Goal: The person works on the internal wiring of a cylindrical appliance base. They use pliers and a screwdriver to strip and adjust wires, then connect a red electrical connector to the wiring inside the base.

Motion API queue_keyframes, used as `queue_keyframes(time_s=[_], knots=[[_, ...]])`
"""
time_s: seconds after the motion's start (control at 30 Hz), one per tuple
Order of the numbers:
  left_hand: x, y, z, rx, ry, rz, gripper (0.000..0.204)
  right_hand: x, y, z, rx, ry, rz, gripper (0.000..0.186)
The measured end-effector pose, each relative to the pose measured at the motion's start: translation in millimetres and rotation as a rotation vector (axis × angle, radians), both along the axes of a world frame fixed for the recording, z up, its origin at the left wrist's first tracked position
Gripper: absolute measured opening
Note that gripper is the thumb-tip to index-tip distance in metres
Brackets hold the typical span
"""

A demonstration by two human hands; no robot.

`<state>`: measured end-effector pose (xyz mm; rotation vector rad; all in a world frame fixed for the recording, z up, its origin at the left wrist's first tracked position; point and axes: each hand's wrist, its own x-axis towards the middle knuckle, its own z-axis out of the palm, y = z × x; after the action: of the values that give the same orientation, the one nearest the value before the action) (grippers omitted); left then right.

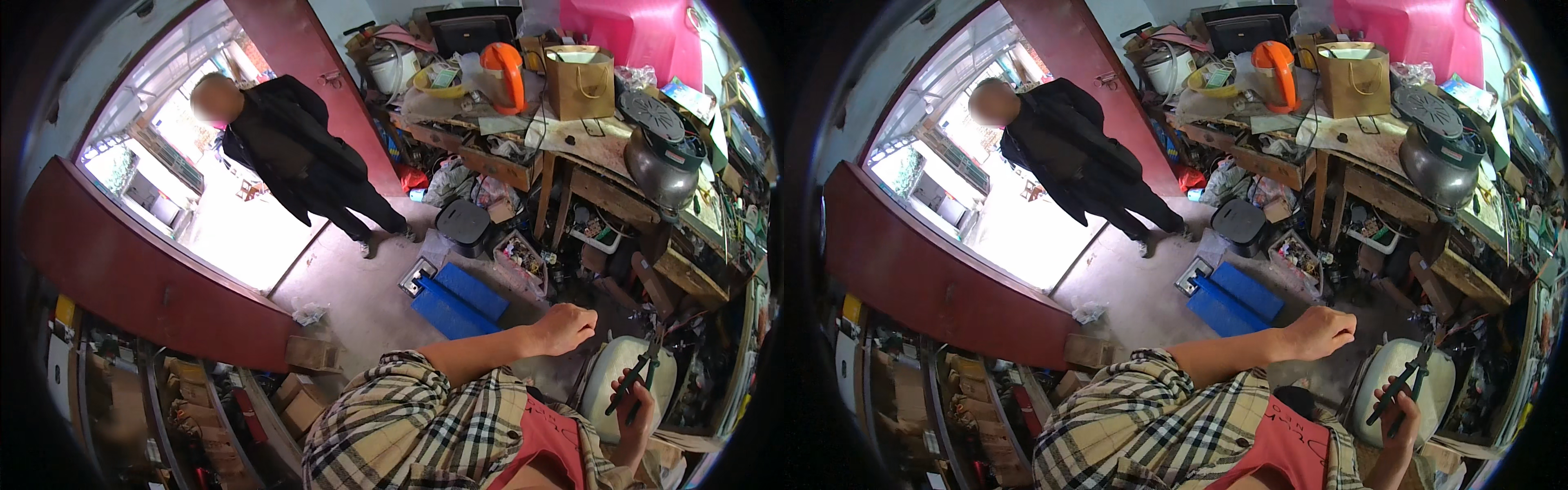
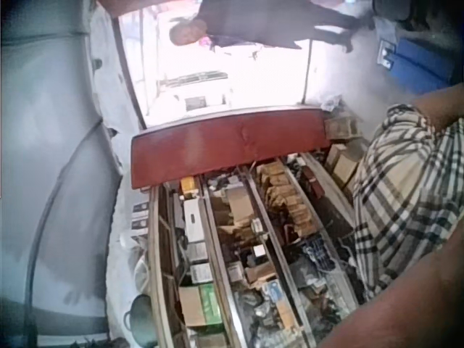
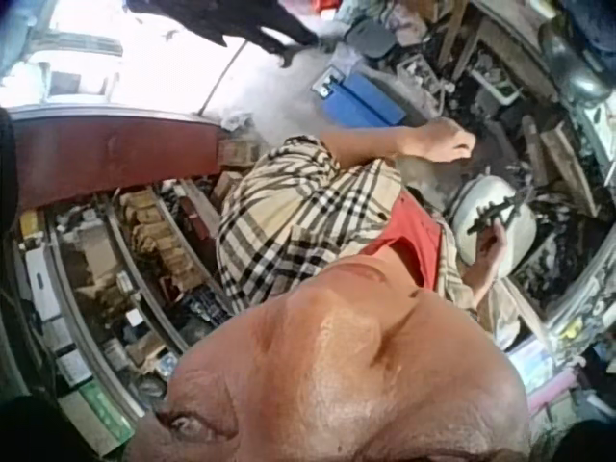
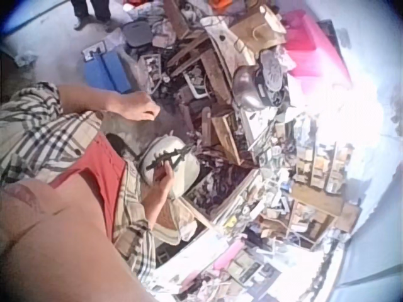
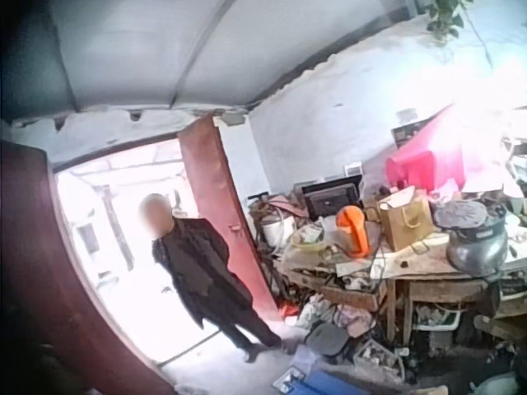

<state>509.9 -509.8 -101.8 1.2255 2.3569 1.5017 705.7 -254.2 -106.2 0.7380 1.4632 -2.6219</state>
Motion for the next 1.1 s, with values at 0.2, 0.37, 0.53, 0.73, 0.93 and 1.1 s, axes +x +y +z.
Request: queue_keyframes(time_s=[0.2, 0.37, 0.53, 0.73, 0.93, 1.1], knots=[[-60, 41, 0, -0.007, 0.058, -0.024, 0.028, -40, 37, -5, -0.004, 0.070, -0.071, 0.056], [-123, 74, 49, -0.146, 0.030, 0.044, 0.021, -88, 53, 0, -0.006, -0.007, -0.104, 0.050], [-175, 133, 76, -0.118, -0.011, 0.037, 0.012, -115, 76, 26, 0.055, -0.074, -0.093, 0.052], [-233, 188, 90, -0.062, -0.053, 0.000, 0.008, -145, 110, 26, 0.139, -0.128, -0.151, 0.051], [-302, 239, 99, 0.058, -0.016, -0.027, 0.009, -193, 143, 57, 0.202, -0.118, -0.201, 0.052], [-344, 275, 115, 0.107, 0.044, -0.030, 0.007, -238, 180, 91, 0.272, -0.068, -0.159, 0.052]])
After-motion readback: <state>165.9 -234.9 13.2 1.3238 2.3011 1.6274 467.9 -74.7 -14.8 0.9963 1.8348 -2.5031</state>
